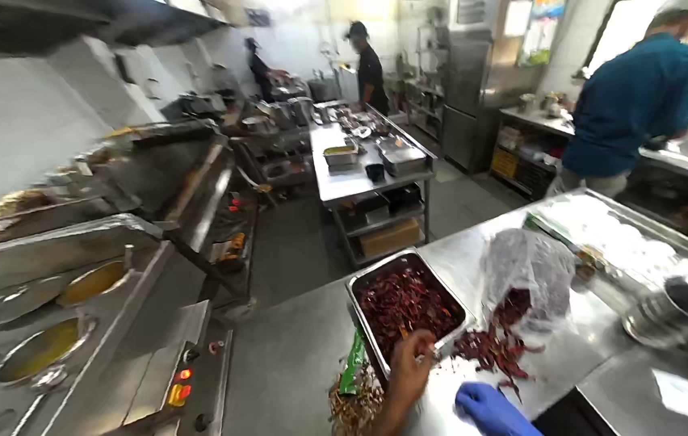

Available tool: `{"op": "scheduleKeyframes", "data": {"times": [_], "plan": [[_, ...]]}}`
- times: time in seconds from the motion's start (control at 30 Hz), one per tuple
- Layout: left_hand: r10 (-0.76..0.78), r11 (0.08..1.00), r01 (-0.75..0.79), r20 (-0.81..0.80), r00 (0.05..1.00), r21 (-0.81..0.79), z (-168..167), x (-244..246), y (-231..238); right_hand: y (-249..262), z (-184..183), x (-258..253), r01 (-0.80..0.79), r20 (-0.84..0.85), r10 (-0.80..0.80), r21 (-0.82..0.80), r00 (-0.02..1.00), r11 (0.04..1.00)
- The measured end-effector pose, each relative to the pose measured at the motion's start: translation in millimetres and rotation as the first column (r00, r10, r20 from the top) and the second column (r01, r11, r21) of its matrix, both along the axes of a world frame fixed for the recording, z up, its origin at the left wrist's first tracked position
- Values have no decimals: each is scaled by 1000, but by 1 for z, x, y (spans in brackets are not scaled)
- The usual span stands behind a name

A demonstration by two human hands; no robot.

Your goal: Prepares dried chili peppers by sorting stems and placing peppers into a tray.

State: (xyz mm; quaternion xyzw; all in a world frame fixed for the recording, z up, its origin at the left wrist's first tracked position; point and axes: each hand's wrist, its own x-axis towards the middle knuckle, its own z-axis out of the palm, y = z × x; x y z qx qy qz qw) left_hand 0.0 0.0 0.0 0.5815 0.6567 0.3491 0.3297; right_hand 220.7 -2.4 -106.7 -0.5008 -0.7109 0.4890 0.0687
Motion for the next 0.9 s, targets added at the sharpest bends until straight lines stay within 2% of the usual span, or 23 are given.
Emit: {"op": "scheduleKeyframes", "data": {"times": [0.03,0.07,0.1,0.13,0.2,0.27,0.33,0.4,0.47,0.53,0.63,0.73,0.83,0.9], "plan": [[-14,999,23,-221,975,39,-14,-11,5,-8,1,-5,32,19,-33,11,999,999],[-10,996,43,-374,927,81,-25,-18,9,-13,4,-8,60,4,-60,7,998,998],[5,988,66,-449,893,141,-33,-23,12,-17,9,-10,79,-43,-80,-14,996,997],[24,973,85,-461,887,213,-40,-23,12,-20,13,-12,94,-113,-99,-48,989,994],[20,937,112,-369,929,331,-46,-16,5,-25,22,-17,98,-259,-130,-134,957,986],[-49,920,145,-259,965,365,-49,-1,-6,-29,34,-19,12,-352,-79,-189,932,982],[-126,914,192,-200,972,358,-56,15,-16,-32,39,-17,-37,-389,-49,-211,920,977],[-202,908,250,-170,964,337,-65,27,-18,-32,39,-11,67,-344,-140,-216,928,974],[-269,915,314,-196,943,255,-75,32,-18,-26,31,2,233,-235,-264,-151,935,961],[-331,924,369,-276,902,100,-85,31,-15,-16,21,22,359,-112,-363,-48,925,932],[-407,913,392,-363,838,-118,-93,27,-14,-3,13,47,411,14,-420,179,908,894],[-444,896,395,-391,807,-202,-96,24,-16,7,7,47,336,94,-404,404,910,851],[-434,901,397,-383,815,-176,-97,24,-21,23,2,18,124,247,-359,644,900,755],[-426,904,402,-373,825,-144,-97,26,-24,35,-2,-5,20,319,-322,681,891,732]]}}
